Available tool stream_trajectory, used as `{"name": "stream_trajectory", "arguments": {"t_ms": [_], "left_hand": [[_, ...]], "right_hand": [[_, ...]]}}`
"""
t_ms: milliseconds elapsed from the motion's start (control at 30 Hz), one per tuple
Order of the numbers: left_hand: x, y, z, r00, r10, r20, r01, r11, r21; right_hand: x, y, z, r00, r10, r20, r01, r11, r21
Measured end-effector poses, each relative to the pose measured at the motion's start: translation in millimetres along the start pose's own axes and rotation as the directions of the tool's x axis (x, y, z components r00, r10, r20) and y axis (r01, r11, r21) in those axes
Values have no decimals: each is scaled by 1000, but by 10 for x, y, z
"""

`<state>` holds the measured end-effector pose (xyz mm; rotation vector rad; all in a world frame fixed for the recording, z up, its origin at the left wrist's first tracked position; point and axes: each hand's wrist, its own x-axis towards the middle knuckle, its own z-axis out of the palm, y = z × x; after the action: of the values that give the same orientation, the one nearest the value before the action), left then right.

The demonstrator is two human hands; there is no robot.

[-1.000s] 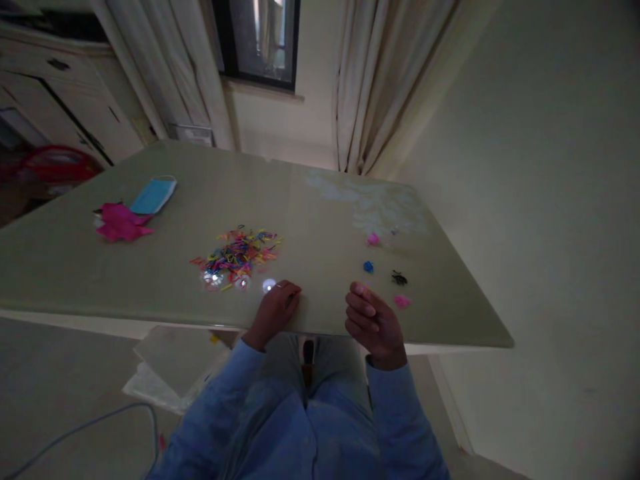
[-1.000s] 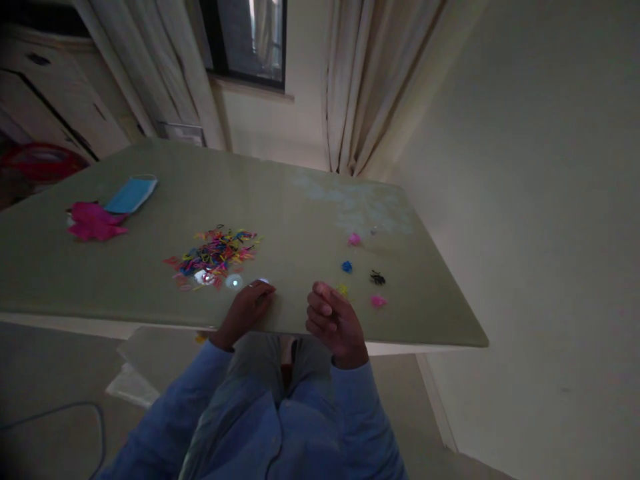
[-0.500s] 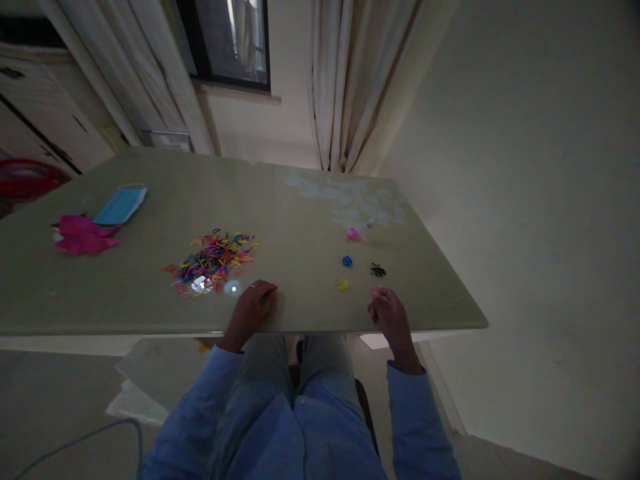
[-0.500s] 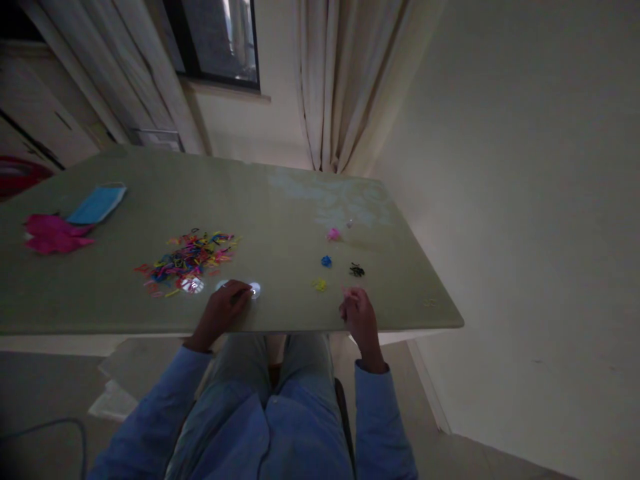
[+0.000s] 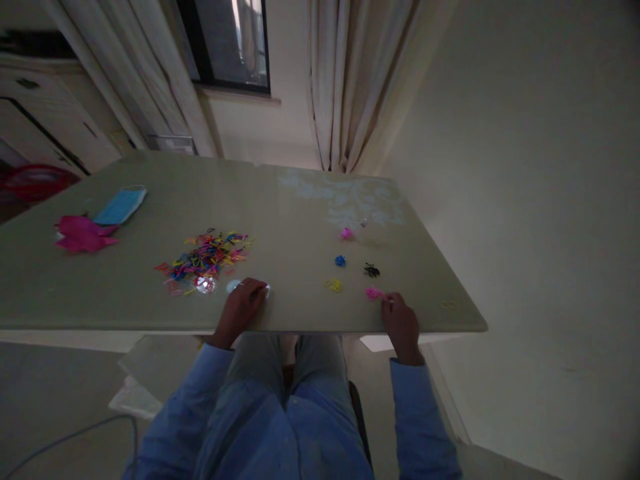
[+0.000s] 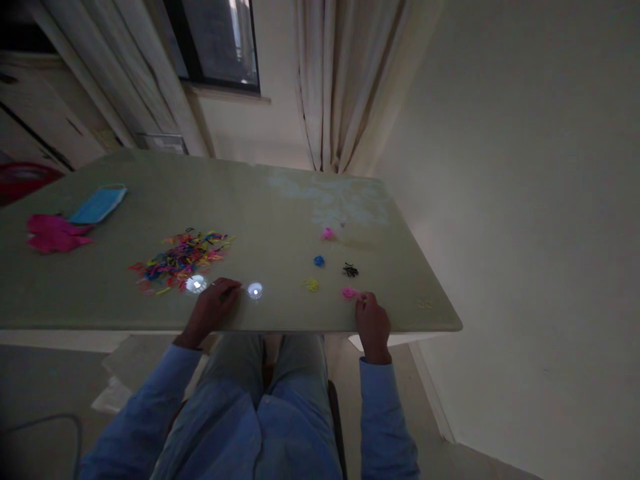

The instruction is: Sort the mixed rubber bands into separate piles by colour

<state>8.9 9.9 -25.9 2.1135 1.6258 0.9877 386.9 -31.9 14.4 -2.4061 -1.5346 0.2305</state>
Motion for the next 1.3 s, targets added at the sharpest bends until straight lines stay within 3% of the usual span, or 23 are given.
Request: {"name": "stream_trajectory", "arguments": {"t_ms": [200,367,467,567,667,800,867,933,1133,1200,1300], "left_hand": [[2,13,-3,1000,4,0,-4,1000,7],[6,37,-11,1000,22,-5,-22,1000,1],[6,40,-14,999,34,-17,-34,999,-1],[3,32,-13,999,37,-17,-37,999,6],[-3,22,0,999,34,-12,-34,999,4],[-12,21,33,999,34,-24,-35,999,-19],[-9,24,34,999,34,-23,-36,998,-50],[3,17,6,1000,23,-8,-24,994,-110],[150,-221,-339,982,-19,189,88,927,-365],[275,-365,-508,984,-42,171,94,947,-307],[533,-551,-726,991,-58,122,67,996,-66]], "right_hand": [[-11,14,9,999,-26,-27,27,999,30],[-72,-18,25,993,-73,-91,89,981,174],[-176,-186,43,987,-108,-121,140,943,303],[-334,-494,93,968,-233,-96,251,880,403],[-482,-864,193,902,-430,-25,393,796,460],[-546,-1302,395,743,-668,30,535,621,572],[-516,-1466,511,666,-744,49,573,552,605],[-466,-1582,617,635,-771,53,602,537,591],[-372,-1630,756,729,-685,-10,533,558,636],[-373,-1596,758,739,-674,-14,513,548,660],[-382,-1562,768,736,-676,-15,511,542,667]]}}
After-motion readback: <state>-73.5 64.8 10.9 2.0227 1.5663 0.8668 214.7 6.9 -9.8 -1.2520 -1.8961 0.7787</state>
